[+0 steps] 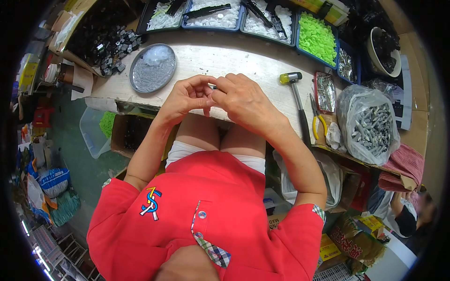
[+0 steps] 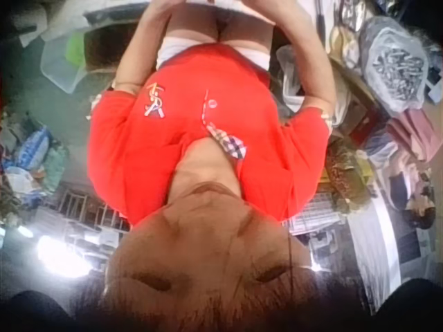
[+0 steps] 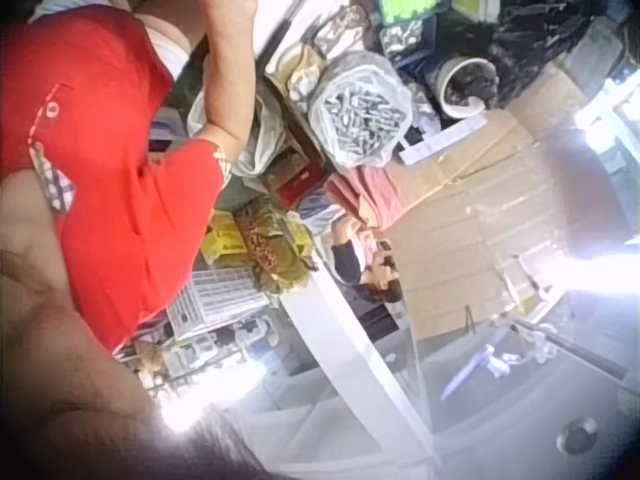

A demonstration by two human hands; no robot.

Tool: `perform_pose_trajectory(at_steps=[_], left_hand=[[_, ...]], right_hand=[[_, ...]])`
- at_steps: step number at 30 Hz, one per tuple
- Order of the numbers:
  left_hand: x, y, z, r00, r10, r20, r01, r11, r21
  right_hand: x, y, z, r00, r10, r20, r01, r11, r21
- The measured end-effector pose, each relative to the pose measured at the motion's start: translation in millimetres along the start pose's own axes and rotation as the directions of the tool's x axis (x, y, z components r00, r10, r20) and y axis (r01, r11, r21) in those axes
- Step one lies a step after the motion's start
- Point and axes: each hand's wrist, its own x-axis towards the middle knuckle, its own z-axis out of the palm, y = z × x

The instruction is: Manually assemble small plastic toy components at a factory workbench using a jig and hand tools.

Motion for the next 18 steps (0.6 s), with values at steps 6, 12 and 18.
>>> perform_pose_trajectory(at_steps=[6,12,18], left_hand=[[0,-6,-2,0.999,0.028,0.024,-0.027,0.999,-0.018],[-4,-15,-2,0.992,0.056,-0.113,-0.083,0.963,-0.257],[-6,-28,5,0.985,0.06,-0.162,-0.108,0.947,-0.302]], right_hand=[[1,-1,7,1.0,-0.009,-0.005,0.009,1.0,-0.024],[-13,12,30,0.859,0.419,-0.295,-0.278,0.865,0.418],[-12,-11,51,0.741,0.544,-0.393,-0.297,0.791,0.535]])
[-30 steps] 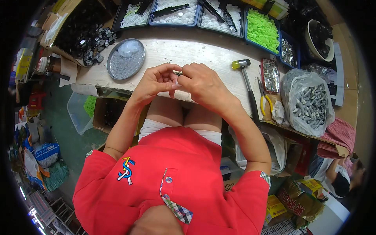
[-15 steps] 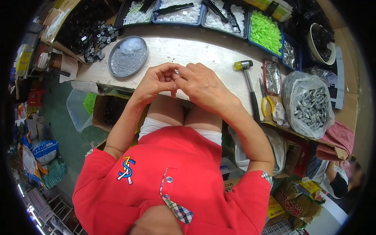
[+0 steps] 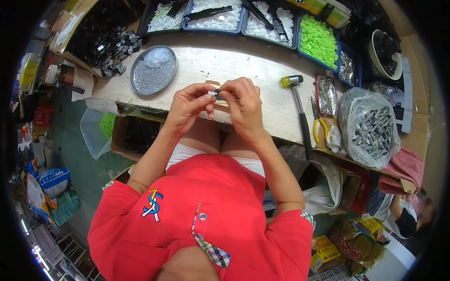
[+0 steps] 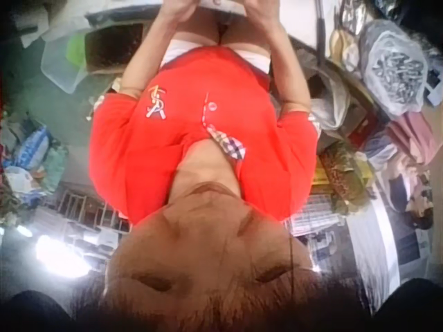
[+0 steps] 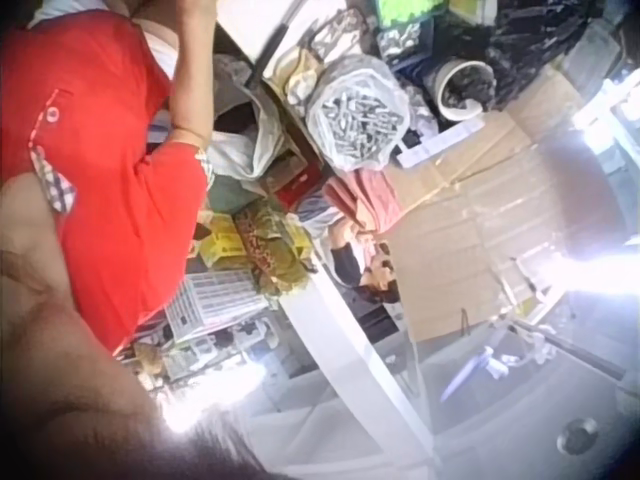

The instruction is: Manually assemble small plastic toy components at a factory workbench using a jig and hand tools.

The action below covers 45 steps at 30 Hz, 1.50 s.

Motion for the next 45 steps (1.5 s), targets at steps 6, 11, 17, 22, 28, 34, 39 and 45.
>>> perform_pose_trajectory(at_steps=[6,11,17,22,28,34,39,45], left_hand=[[5,-8,12,0.997,0.078,-0.022,-0.079,0.997,-0.024],[10,-1,12,0.997,0.053,-0.051,-0.044,0.988,0.15],[24,17,-13,0.982,0.184,-0.042,-0.109,0.733,0.671],[30,10,-23,0.987,0.158,-0.025,-0.081,0.626,0.775],[36,8,-23,0.986,0.16,0.054,-0.128,0.502,0.855],[50,21,-5,0.989,0.06,0.138,-0.146,0.162,0.976],[61,33,4,0.983,-0.167,0.073,-0.095,-0.128,0.987],[148,45,31,0.865,0.222,0.45,-0.408,-0.209,0.889]], right_hand=[[-1,4,15,0.992,-0.112,-0.059,0.101,0.981,-0.166],[2,16,17,0.99,-0.131,-0.049,0.112,0.952,-0.284],[-4,33,21,0.997,-0.071,0.027,0.076,0.928,-0.364],[-2,36,32,0.987,-0.125,0.106,0.161,0.86,-0.485],[-3,38,32,0.967,-0.161,0.196,0.247,0.766,-0.594],[-2,57,-4,0.999,-0.036,0.037,0.045,0.956,-0.289],[-7,48,-46,0.993,0.038,-0.112,-0.065,0.965,-0.255],[-20,49,-63,0.974,0.158,-0.164,-0.185,0.969,-0.164]])
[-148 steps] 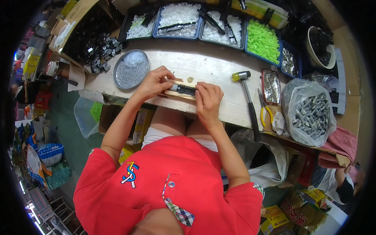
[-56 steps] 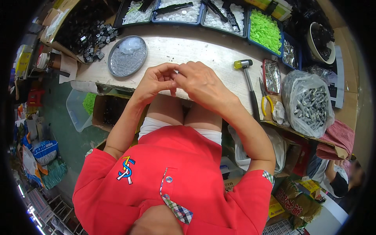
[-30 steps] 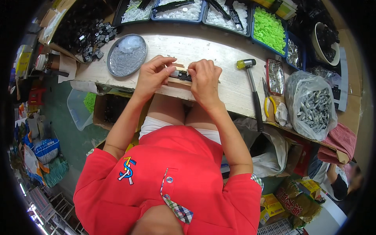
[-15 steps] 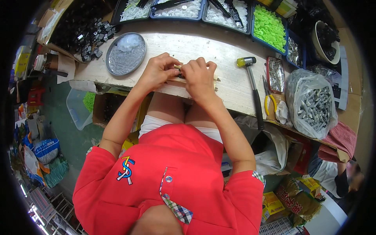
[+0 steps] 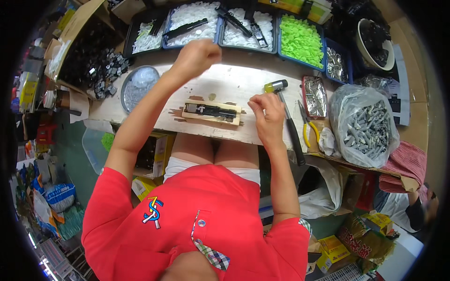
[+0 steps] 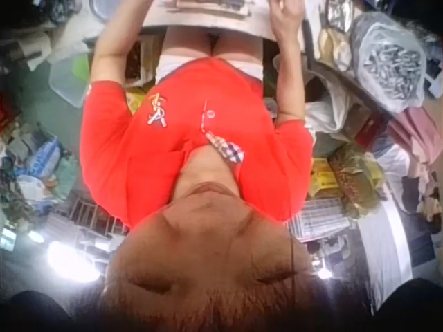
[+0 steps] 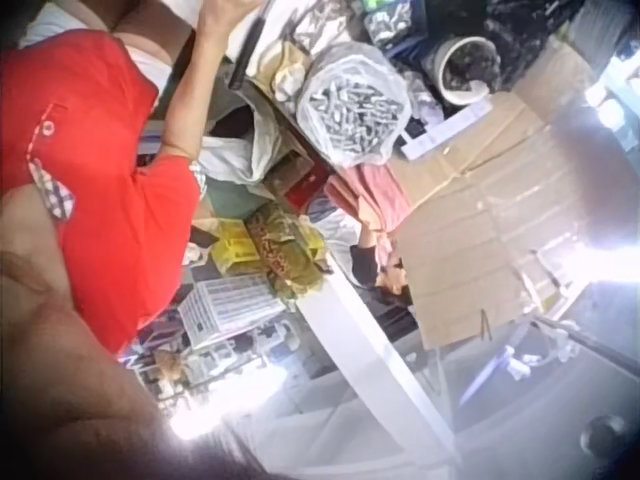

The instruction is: Manually assemble small plastic toy components at a factory workbench using a jig and hand tools.

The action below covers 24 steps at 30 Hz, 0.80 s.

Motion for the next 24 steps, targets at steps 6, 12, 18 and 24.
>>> perform_pose_trajectory(at_steps=[6,12,18,24], left_hand=[[80,7,10,0.945,-0.124,0.303,0.005,0.93,0.367],[85,-4,12,0.906,0.033,0.423,-0.168,0.943,0.287],[85,-32,21,0.97,0.191,0.153,-0.197,0.98,0.027],[60,-30,9,0.983,-0.158,0.091,0.181,0.764,-0.619]], right_hand=[[0,5,-4,0.997,-0.073,-0.006,0.072,0.993,-0.089],[-6,14,-2,0.996,-0.082,0.027,0.085,0.984,-0.154],[-3,7,0,0.996,-0.079,0.03,0.082,0.987,-0.139],[-3,6,-1,1.0,0.019,0.021,-0.017,0.997,-0.072]])
